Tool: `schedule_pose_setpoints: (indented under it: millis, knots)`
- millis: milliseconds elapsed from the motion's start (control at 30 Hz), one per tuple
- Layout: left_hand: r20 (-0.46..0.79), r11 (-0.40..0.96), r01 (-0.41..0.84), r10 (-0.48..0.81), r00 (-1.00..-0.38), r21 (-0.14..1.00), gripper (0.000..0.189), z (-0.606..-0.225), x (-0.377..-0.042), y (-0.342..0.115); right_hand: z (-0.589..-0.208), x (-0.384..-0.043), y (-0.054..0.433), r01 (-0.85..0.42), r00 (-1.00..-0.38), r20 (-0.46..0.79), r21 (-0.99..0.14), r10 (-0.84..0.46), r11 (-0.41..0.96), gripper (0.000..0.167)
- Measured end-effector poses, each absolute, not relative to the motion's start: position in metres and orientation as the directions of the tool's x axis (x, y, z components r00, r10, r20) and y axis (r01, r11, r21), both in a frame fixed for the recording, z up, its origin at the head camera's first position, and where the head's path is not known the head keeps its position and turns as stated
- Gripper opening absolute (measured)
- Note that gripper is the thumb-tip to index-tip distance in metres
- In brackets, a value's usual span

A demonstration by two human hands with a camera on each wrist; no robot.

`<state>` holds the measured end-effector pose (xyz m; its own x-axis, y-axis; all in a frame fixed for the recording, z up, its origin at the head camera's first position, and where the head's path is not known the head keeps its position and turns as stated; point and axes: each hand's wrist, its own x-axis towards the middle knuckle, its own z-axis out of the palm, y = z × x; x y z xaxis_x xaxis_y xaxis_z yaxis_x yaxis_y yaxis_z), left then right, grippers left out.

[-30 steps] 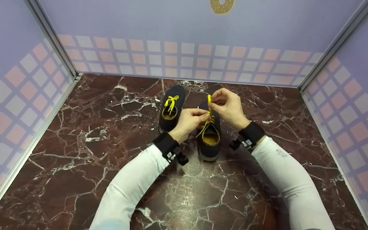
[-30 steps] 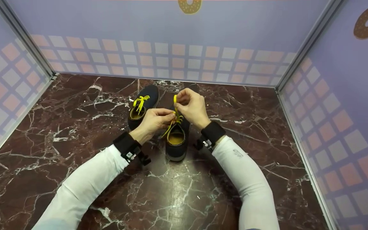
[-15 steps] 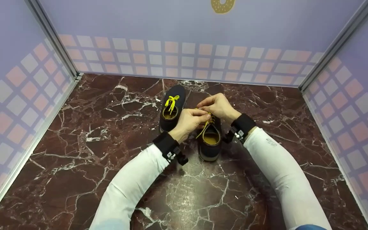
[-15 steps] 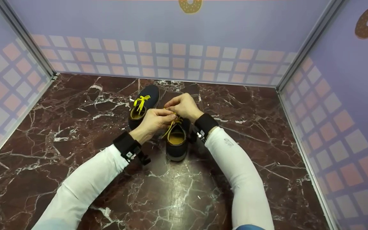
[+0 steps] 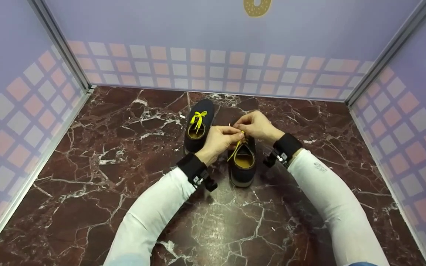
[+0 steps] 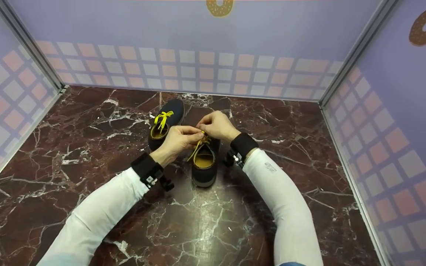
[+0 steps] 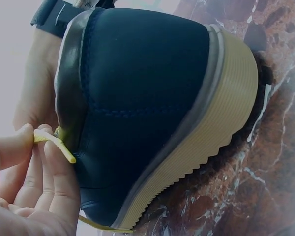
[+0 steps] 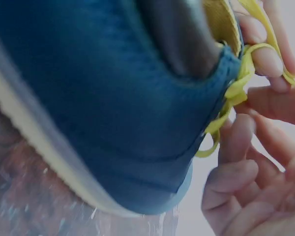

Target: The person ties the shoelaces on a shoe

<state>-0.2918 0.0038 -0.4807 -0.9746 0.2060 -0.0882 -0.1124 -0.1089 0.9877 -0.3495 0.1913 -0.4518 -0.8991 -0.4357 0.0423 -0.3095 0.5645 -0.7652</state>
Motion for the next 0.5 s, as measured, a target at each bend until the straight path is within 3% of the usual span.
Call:
schedule_pose_setpoints:
  millis: [200, 333, 500]
  knots:
    - [-0.052, -0.082, -0.07, 0.202, -0.978, 0.994, 0.013, -0.479, -0.292, 0.005, -0.447, -0.339, 0.217, -0.237, -0.909, 0.03, -0.856, -0.415, 0.459, 0.037]
    - [-0.009, -0.056, -0.022, 0.216, -0.976, 0.998, 0.007, -0.475, -0.293, 0.003, -0.443, -0.334, 0.229, -0.215, -0.875, -0.012, -0.886, -0.485, 0.411, 0.031]
    - [0.044, 0.014, 0.048, 0.238, -0.97, 0.999, 0.014, -0.472, -0.295, 0.002, -0.445, -0.334, 0.234, -0.22, -0.849, -0.017, -0.897, -0.528, 0.382, 0.023]
